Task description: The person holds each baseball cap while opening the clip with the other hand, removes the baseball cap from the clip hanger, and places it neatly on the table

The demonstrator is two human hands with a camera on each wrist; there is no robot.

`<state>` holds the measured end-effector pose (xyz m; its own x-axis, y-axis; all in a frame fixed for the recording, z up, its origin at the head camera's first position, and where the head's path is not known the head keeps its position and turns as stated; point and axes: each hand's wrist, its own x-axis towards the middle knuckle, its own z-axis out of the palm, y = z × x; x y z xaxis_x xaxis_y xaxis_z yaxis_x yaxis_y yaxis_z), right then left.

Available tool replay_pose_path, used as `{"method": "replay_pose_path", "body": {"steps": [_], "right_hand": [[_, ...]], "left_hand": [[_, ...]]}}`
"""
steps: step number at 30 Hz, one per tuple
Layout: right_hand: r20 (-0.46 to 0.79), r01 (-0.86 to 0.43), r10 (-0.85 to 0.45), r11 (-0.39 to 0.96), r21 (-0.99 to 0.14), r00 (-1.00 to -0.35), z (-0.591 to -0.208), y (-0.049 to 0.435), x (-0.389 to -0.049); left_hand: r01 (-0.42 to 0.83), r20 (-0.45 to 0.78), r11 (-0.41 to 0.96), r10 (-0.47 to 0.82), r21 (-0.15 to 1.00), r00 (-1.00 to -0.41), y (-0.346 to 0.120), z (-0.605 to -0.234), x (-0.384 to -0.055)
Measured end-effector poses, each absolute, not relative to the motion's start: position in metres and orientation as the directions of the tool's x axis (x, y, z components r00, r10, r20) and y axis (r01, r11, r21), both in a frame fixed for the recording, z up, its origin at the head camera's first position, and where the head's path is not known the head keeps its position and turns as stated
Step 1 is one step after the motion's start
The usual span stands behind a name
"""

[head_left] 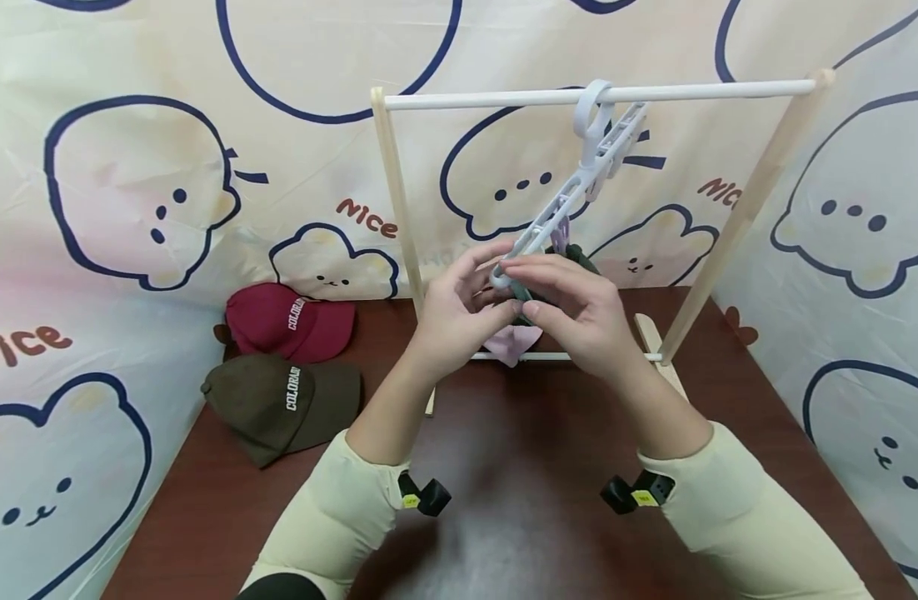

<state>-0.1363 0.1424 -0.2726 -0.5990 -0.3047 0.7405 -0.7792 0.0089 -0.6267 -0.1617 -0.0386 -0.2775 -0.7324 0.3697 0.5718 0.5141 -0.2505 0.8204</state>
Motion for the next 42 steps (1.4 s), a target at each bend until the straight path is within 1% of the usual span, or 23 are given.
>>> {"method": "replay_pose_path", "body": {"steps": [3,5,7,10,13,16,18,21,24,26,29,31,32,33,34,36,37,38,39,40,41,42], "right_hand": [[0.728,-0.750,-0.308,-0.064,-0.659,-0.613,-0.277,0.137,-0.142],[0.724,-0.742,-0.307,-0.080,-0.666,-0.618,-0.277,0.135,-0.145],[0.726,-0.742,-0.296,-0.075,-0.666,-0.621,-0.276,0.134,-0.148],[0.751,-0.772,-0.222,0.012,-0.635,-0.621,-0.273,0.137,-0.155],[0.767,-0.763,-0.048,0.160,-0.626,-0.640,-0.268,0.143,-0.167],[0.725,-0.666,0.128,0.313,-0.677,-0.677,-0.262,0.148,-0.179],[0.669,-0.570,0.183,0.394,-0.721,-0.720,-0.262,0.153,-0.188],[0.564,-0.434,0.186,0.463,-0.773,-0.805,-0.262,0.158,-0.197],[0.466,-0.355,0.154,0.457,-0.816,-0.871,-0.264,0.160,-0.206],[0.428,-0.330,0.143,0.440,-0.835,-0.892,-0.263,0.158,-0.209],[0.414,-0.325,0.138,0.420,-0.847,-0.900,-0.261,0.156,-0.212],[0.419,-0.327,0.145,0.419,-0.847,-0.897,-0.261,0.155,-0.213],[0.423,-0.332,0.148,0.416,-0.846,-0.894,-0.261,0.154,-0.212],[0.428,-0.336,0.151,0.415,-0.846,-0.891,-0.261,0.153,-0.212],[0.432,-0.337,0.154,0.417,-0.844,-0.889,-0.261,0.152,-0.212],[0.438,-0.343,0.159,0.413,-0.843,-0.885,-0.261,0.150,-0.211],[0.442,-0.347,0.160,0.413,-0.842,-0.883,-0.262,0.149,-0.211],[0.444,-0.347,0.163,0.414,-0.842,-0.881,-0.262,0.149,-0.212],[0.444,-0.346,0.169,0.412,-0.843,-0.880,-0.262,0.148,-0.212],[0.446,-0.348,0.171,0.411,-0.843,-0.879,-0.262,0.147,-0.212],[0.450,-0.353,0.173,0.407,-0.842,-0.876,-0.263,0.147,-0.212],[0.455,-0.354,0.176,0.412,-0.839,-0.873,-0.262,0.146,-0.212]], "left_hand": [[0.468,0.533,-0.262,0.312,0.844,-0.787,-0.036,-0.281,-0.166],[0.463,0.517,-0.244,0.259,0.852,-0.816,-0.036,-0.282,-0.170],[0.472,0.511,-0.212,0.212,0.856,-0.833,-0.036,-0.282,-0.173],[0.502,0.525,-0.164,0.158,0.849,-0.837,-0.038,-0.281,-0.177],[0.513,0.529,-0.139,0.127,0.847,-0.839,-0.041,-0.278,-0.178],[0.517,0.530,-0.129,0.105,0.846,-0.841,-0.044,-0.275,-0.179],[0.514,0.527,-0.132,0.096,0.848,-0.844,-0.046,-0.274,-0.179],[0.512,0.527,-0.149,0.091,0.846,-0.845,-0.046,-0.274,-0.179],[0.524,0.537,-0.142,0.077,0.840,-0.840,-0.047,-0.274,-0.179],[0.545,0.553,-0.117,0.054,0.830,-0.831,-0.048,-0.273,-0.179],[0.575,0.578,-0.082,0.012,0.814,-0.816,-0.047,-0.273,-0.179],[0.631,0.631,-0.008,-0.029,0.776,-0.776,-0.045,-0.274,-0.177],[0.666,0.668,0.051,-0.056,0.744,-0.742,-0.043,-0.274,-0.176],[0.706,0.715,0.114,-0.083,0.699,-0.694,-0.042,-0.275,-0.174],[0.747,0.769,0.185,-0.112,0.638,-0.629,-0.040,-0.276,-0.172],[0.815,0.876,0.322,-0.154,0.481,-0.456,-0.034,-0.278,-0.167],[0.838,0.912,0.362,-0.155,0.409,-0.379,-0.031,-0.280,-0.164],[0.856,0.936,0.377,-0.138,0.353,-0.325,-0.027,-0.281,-0.160],[0.877,0.951,0.370,-0.102,0.308,-0.291,-0.023,-0.282,-0.157],[0.893,0.956,0.345,-0.054,0.288,-0.288,-0.019,-0.284,-0.155],[0.902,0.950,0.313,0.001,0.296,-0.312,-0.015,-0.285,-0.153],[0.900,0.930,0.282,0.062,0.333,-0.363,-0.011,-0.287,-0.151]]}}
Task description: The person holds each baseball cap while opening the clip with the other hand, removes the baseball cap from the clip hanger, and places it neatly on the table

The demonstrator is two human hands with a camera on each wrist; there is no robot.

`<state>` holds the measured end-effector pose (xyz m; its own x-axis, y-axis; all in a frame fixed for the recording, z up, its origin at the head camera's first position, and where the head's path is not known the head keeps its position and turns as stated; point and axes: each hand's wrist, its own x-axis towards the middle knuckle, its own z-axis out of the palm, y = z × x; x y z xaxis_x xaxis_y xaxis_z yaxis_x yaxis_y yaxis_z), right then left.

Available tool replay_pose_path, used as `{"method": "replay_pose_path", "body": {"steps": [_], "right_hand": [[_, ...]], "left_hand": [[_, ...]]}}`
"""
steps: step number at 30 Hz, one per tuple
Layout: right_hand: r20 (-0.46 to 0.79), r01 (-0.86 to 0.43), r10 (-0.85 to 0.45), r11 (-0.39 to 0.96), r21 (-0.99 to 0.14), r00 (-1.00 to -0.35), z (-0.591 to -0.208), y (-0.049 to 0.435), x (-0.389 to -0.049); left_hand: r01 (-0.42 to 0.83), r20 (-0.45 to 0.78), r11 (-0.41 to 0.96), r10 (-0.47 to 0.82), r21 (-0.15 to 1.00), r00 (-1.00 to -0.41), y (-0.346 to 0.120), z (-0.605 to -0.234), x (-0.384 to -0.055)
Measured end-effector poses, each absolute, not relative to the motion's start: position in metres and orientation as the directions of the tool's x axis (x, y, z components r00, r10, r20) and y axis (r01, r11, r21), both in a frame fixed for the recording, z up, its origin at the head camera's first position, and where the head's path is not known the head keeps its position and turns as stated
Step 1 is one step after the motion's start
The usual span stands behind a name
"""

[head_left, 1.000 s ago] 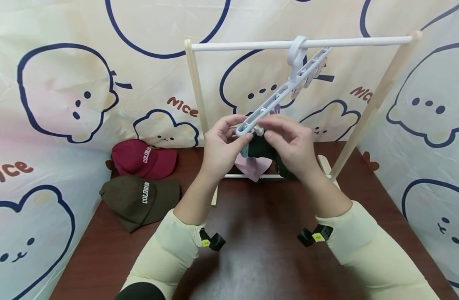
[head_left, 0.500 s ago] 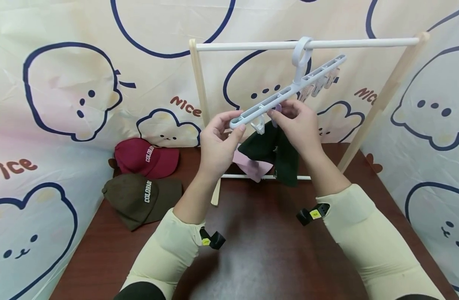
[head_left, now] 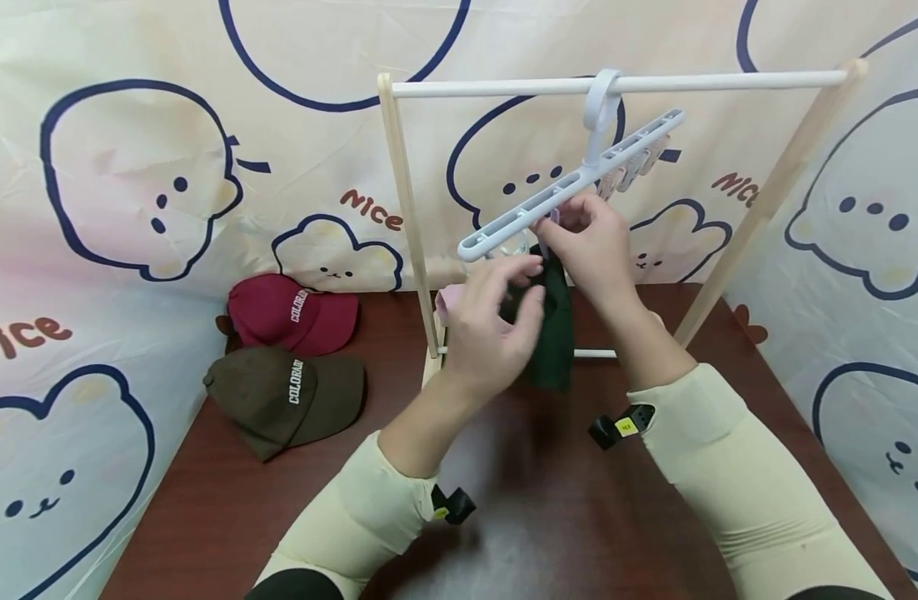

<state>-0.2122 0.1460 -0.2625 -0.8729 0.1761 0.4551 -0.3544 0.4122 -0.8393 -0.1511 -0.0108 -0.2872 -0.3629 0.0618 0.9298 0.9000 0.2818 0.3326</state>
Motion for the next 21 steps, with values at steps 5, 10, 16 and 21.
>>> {"method": "replay_pose_path", "body": {"steps": [5,10,16,21], "right_hand": [[0.476,-0.372,0.157,0.437,-0.819,-0.865,-0.261,0.145,-0.209],[0.490,-0.391,0.118,0.457,-0.799,-0.864,-0.260,0.147,-0.208],[0.534,-0.474,-0.004,0.467,-0.746,-0.845,-0.256,0.150,-0.210],[0.502,-0.449,-0.050,0.530,-0.720,-0.864,-0.250,0.153,-0.212]], "left_hand": [[0.752,0.723,0.285,0.221,0.594,-0.655,0.002,-0.297,-0.154],[0.672,0.630,0.335,0.239,0.661,-0.739,0.004,-0.305,-0.159],[0.667,0.627,0.373,0.240,0.645,-0.741,0.006,-0.309,-0.164],[0.639,0.593,0.425,0.255,0.641,-0.764,0.005,-0.305,-0.170]]}}
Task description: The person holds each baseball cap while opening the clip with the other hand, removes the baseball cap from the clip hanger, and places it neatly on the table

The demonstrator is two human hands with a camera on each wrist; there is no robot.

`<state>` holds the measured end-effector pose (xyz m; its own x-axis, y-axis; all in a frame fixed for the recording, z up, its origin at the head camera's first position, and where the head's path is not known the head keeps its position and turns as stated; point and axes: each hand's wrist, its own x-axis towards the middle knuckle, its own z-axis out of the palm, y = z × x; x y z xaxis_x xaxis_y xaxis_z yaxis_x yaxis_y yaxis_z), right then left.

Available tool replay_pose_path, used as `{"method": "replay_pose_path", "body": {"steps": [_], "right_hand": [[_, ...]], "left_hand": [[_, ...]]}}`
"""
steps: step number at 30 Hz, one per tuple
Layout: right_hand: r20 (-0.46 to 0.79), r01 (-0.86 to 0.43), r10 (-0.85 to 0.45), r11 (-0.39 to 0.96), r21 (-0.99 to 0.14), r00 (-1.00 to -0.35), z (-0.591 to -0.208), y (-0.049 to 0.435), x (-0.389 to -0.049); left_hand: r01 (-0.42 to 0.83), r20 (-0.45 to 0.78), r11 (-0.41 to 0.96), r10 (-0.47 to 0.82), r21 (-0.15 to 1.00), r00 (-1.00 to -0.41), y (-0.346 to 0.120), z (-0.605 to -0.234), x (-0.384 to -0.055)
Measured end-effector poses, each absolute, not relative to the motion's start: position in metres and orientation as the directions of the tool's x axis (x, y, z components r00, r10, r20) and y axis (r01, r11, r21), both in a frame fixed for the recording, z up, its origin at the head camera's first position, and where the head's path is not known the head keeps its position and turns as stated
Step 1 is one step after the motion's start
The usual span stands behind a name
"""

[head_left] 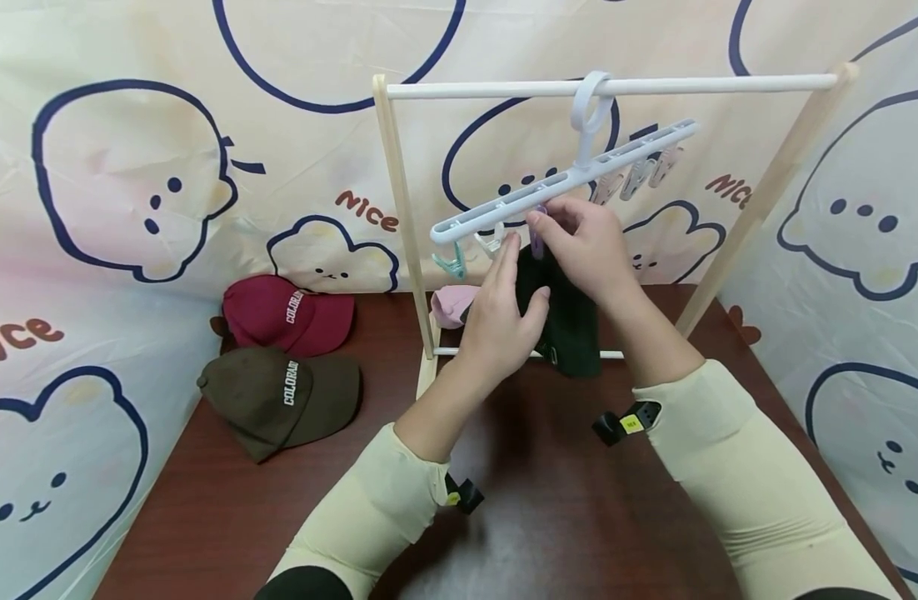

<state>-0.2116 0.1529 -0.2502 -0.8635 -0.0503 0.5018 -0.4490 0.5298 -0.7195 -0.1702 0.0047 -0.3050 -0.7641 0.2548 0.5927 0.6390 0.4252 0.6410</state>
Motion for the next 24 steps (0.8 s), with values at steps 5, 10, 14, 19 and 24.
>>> {"method": "replay_pose_path", "body": {"steps": [5,10,14,19,24], "right_hand": [[0.441,-0.410,-0.073,0.528,-0.744,-0.894,-0.246,0.156,-0.213],[0.391,-0.389,-0.094,0.459,-0.799,-0.916,-0.245,0.158,-0.213],[0.355,-0.367,-0.109,0.413,-0.833,-0.928,-0.243,0.159,-0.212],[0.345,-0.371,-0.137,0.326,-0.870,-0.928,-0.242,0.159,-0.210],[0.341,-0.364,-0.131,0.272,-0.891,-0.931,-0.242,0.158,-0.210]], "left_hand": [[0.609,0.555,0.515,0.277,0.603,-0.784,-0.001,-0.294,-0.177],[0.613,0.558,0.569,0.297,0.549,-0.775,-0.005,-0.285,-0.185],[0.604,0.546,0.592,0.303,0.534,-0.781,-0.006,-0.281,-0.188],[0.543,0.462,0.625,0.307,0.562,-0.832,-0.005,-0.279,-0.189],[0.515,0.436,0.631,0.293,0.580,-0.851,-0.005,-0.280,-0.192]]}}
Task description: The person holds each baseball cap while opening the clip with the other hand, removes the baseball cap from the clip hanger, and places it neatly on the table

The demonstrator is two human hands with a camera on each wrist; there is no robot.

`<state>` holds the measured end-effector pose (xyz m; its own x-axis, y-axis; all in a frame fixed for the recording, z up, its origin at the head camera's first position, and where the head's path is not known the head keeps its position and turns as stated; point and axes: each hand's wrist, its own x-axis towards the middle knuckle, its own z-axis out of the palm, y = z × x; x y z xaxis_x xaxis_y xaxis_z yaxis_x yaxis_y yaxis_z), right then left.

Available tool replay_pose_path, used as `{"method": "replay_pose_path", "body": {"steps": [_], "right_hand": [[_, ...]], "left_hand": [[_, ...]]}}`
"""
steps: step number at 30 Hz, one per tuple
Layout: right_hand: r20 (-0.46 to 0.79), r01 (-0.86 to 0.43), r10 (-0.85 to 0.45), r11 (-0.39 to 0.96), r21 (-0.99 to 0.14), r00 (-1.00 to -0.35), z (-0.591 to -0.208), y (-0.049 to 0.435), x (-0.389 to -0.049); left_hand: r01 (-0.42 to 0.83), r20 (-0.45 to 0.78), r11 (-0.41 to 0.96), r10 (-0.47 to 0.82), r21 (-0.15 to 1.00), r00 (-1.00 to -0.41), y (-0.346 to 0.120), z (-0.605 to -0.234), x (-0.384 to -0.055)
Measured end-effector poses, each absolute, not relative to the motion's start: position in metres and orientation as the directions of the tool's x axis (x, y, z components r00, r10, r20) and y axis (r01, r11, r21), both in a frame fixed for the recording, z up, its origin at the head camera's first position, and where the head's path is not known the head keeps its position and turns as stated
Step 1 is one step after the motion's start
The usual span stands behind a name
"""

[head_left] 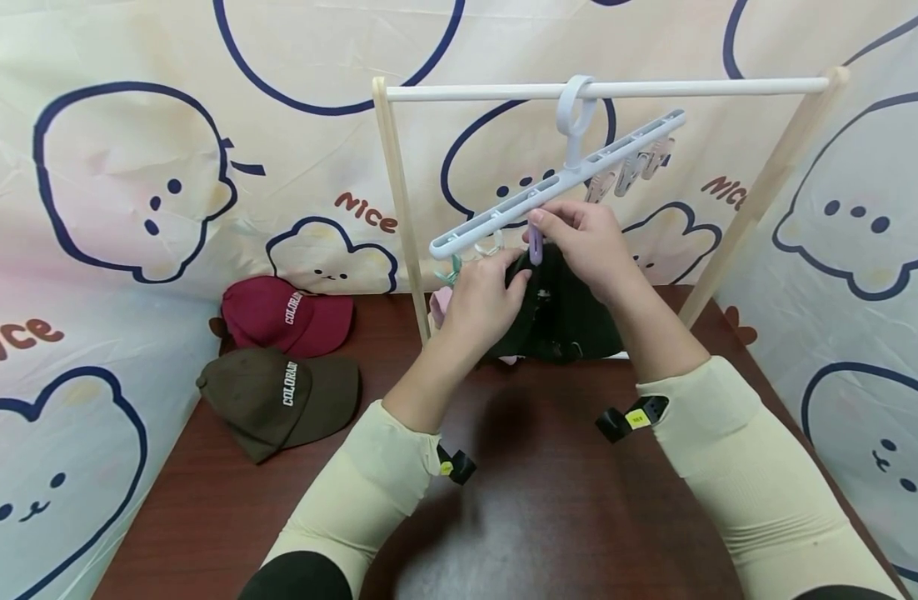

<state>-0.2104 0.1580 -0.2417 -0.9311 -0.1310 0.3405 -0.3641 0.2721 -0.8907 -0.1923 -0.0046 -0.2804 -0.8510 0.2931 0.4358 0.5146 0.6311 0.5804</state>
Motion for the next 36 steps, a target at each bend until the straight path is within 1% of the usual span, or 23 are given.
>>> {"method": "replay_pose_path", "body": {"steps": [5,10,14,23,30,36], "right_hand": [[0.337,-0.354,-0.112,0.251,-0.901,-0.935,-0.242,0.158,-0.212],[0.343,-0.354,-0.089,0.196,-0.915,-0.935,-0.243,0.157,-0.215],[0.343,-0.349,-0.061,0.163,-0.923,-0.937,-0.244,0.155,-0.218],[0.332,-0.335,-0.041,0.122,-0.934,-0.942,-0.247,0.154,-0.218],[0.324,-0.325,-0.023,0.081,-0.942,-0.946,-0.249,0.154,-0.219],[0.289,-0.290,-0.036,0.022,-0.957,-0.957,-0.249,0.155,-0.219]], "left_hand": [[0.531,0.483,0.607,0.261,0.592,-0.836,-0.003,-0.281,-0.193],[0.596,0.586,0.546,0.220,0.588,-0.780,-0.003,-0.282,-0.194],[0.622,0.629,0.524,0.196,0.582,-0.753,-0.003,-0.283,-0.195],[0.634,0.646,0.510,0.183,0.581,-0.741,-0.003,-0.285,-0.194],[0.643,0.639,0.494,0.207,0.586,-0.741,-0.003,-0.290,-0.193],[0.660,0.628,0.473,0.253,0.583,-0.736,0.000,-0.305,-0.192]]}}
